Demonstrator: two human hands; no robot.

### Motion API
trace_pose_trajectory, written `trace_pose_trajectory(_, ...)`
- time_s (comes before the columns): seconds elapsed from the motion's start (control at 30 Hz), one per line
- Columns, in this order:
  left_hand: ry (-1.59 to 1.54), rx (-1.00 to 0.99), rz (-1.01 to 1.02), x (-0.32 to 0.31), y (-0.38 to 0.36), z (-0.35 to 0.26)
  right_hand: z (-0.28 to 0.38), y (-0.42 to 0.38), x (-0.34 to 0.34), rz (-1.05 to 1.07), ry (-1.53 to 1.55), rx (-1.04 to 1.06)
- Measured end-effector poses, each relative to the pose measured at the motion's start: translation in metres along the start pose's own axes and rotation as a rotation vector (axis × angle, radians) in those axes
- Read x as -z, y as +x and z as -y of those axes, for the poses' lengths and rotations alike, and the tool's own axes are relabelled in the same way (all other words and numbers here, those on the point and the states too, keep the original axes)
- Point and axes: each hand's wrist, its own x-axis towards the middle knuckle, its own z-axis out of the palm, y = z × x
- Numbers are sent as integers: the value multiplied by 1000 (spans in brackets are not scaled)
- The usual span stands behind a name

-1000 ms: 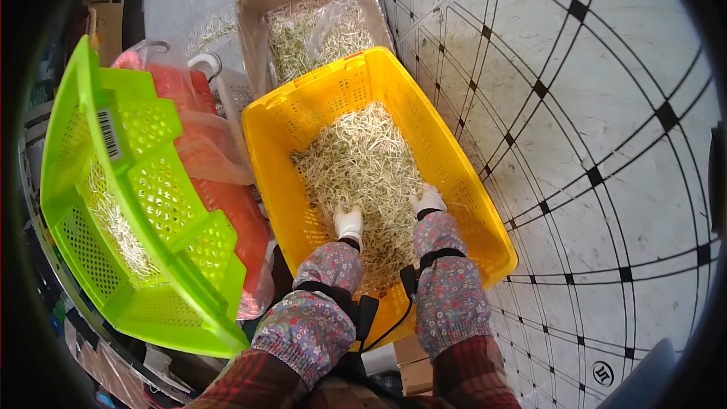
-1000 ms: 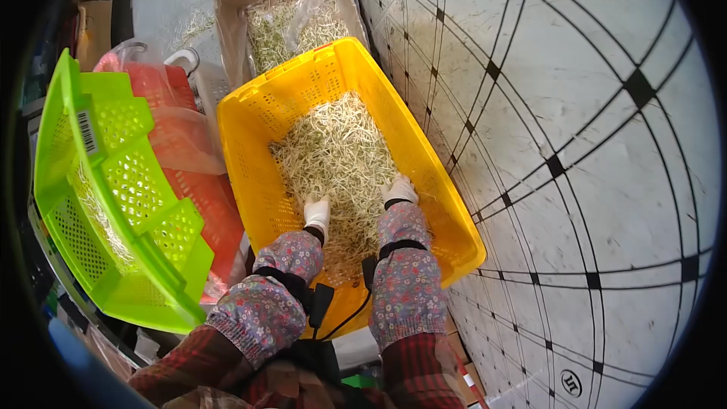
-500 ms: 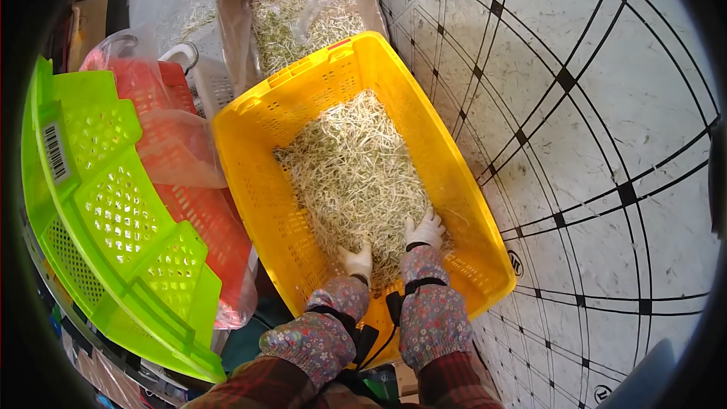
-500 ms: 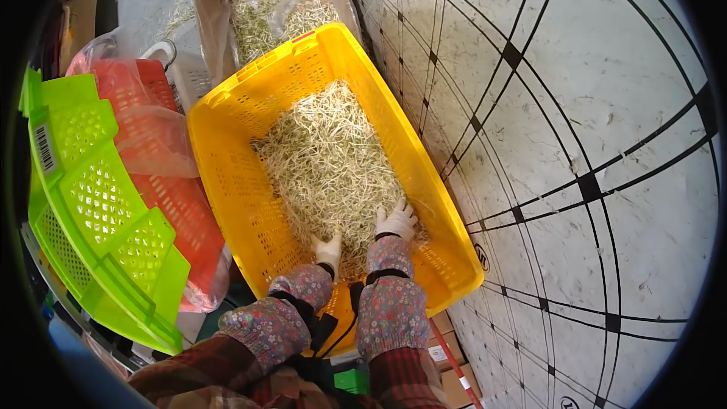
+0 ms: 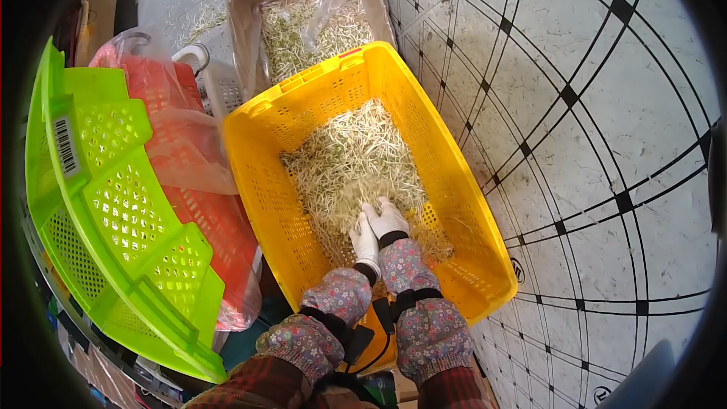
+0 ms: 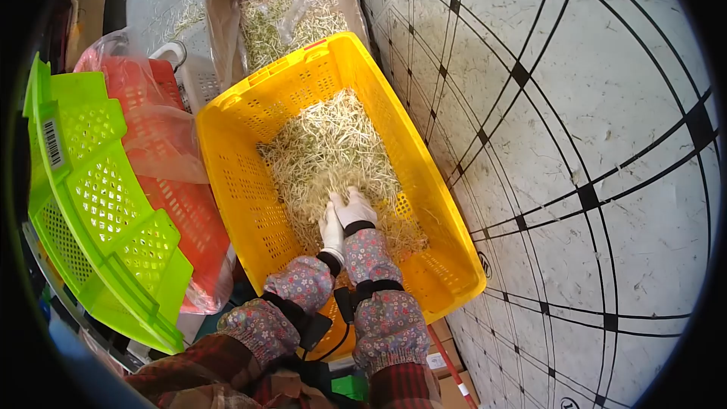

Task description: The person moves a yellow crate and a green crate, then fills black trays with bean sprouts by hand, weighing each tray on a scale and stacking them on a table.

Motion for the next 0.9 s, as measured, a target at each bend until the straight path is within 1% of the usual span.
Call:
trace_pose_trajectory(0.03,-5,-8,-3,-6,10,-9,14,4,3,-41,32,49)
trace_pose_trajectory(0.1,213,-148,-174,-7,35,-23,28,27,-3,-137,-19,131)
trace_pose_trajectory(0.13,280,-206,-265,-8,34,-42,42,30,6,-204,-104,172)
trace_pose_trajectory(0.17,399,-454,-331,-5,35,-59,47,41,10,-317,-226,225)
trace_pose_trajectory(0.23,620,-439,-415,-1,29,-90,48,75,22,-525,-284,375)
trace_pose_trajectory(0.3,621,-502,-426,2,39,-103,45,108,34,-626,-306,426)
trace_pose_trajectory(0.33,625,-548,-431,3,46,-106,41,120,39,-589,-219,472)
trace_pose_trajectory(0.37,627,-552,-437,4,53,-106,37,129,38,-586,-213,476)
trace_pose_trajectory(0.43,616,-512,-403,5,66,-103,31,139,32,-489,-198,447)
trace_pose_trajectory(0.47,622,-515,-405,7,72,-101,29,139,29,-453,-212,399)
trace_pose_trajectory(0.5,573,-395,-379,11,76,-98,26,139,25,-450,-208,394)
trace_pose_trajectory(0.53,522,-276,-349,13,79,-98,24,138,22,-426,-200,318)
trace_pose_trajectory(0.57,524,-277,-345,20,92,-91,21,140,21,-406,-192,246)
trace_pose_trajectory(0.63,382,-166,10,33,109,-82,16,138,22,-390,-142,229)
trace_pose_trajectory(0.67,395,-182,58,35,114,-80,16,136,23,-305,-162,148)
trace_pose_trajectory(0.7,393,-185,60,34,119,-75,17,134,24,-219,-182,67)
trace_pose_trajectory(0.77,343,-57,61,27,109,-79,20,134,23,-200,-203,51)
trace_pose_trajectory(0.8,329,-46,37,27,117,-74,20,135,24,-178,-226,60)
trace_pose_trajectory(0.83,329,-47,38,25,115,-75,21,135,25,-157,-248,67)
trace_pose_trajectory(0.87,334,-92,24,22,113,-75,21,132,24,-158,-248,68)
trace_pose_trajectory(0.9,338,-138,10,19,111,-76,20,127,20,-246,-263,112)
